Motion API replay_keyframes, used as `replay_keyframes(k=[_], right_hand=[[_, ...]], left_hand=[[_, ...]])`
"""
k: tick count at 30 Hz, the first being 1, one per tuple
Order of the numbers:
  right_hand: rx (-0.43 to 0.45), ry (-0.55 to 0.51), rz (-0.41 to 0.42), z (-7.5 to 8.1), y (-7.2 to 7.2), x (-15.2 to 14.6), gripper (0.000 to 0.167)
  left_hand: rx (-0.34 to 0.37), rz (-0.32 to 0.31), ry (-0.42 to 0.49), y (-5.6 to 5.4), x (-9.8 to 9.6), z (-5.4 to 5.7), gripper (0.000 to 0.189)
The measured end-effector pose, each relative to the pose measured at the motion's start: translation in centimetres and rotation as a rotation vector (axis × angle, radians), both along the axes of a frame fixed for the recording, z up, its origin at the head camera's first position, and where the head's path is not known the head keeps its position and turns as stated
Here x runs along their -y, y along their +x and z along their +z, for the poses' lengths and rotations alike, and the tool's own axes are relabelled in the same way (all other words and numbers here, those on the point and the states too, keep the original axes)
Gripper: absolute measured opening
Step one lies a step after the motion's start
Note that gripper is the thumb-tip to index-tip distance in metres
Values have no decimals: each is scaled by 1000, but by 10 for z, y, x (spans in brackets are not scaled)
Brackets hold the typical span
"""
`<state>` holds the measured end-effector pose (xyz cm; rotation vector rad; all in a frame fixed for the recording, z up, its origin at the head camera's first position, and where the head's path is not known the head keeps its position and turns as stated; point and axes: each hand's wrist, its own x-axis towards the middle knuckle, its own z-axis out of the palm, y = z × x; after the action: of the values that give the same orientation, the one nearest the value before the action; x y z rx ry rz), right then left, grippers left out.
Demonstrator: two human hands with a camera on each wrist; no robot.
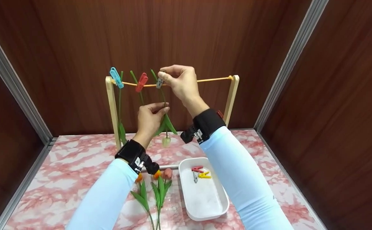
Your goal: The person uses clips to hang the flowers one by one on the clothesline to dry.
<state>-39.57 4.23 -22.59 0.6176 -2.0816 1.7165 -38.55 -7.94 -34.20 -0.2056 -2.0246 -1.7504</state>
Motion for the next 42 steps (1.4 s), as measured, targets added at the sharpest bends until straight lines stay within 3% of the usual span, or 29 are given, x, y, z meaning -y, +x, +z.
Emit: replay_keyframes(k=[5,11,15,22,30,42], right_hand=[[6,80,-37,3,0,-2,22],[49,87,-25,7,1,-4,25],[52,97,-12,9,1,-5,21],[-17,76,-49,7,-1,-2,9],[71,48,-11,0,0,0,10],[138,87,-13,-2,-1,-5,28]], left_hand=[[-8,2,2,0,-1,1,17],[6,11,3,0,0,-1,17],[1,7,-5,0,-1,-2,17],[-14,16,-2,0,-1,-2,17],[-24,36,-27,0,1,-5,17],[-31,67,-60,-1,1,-6,13]])
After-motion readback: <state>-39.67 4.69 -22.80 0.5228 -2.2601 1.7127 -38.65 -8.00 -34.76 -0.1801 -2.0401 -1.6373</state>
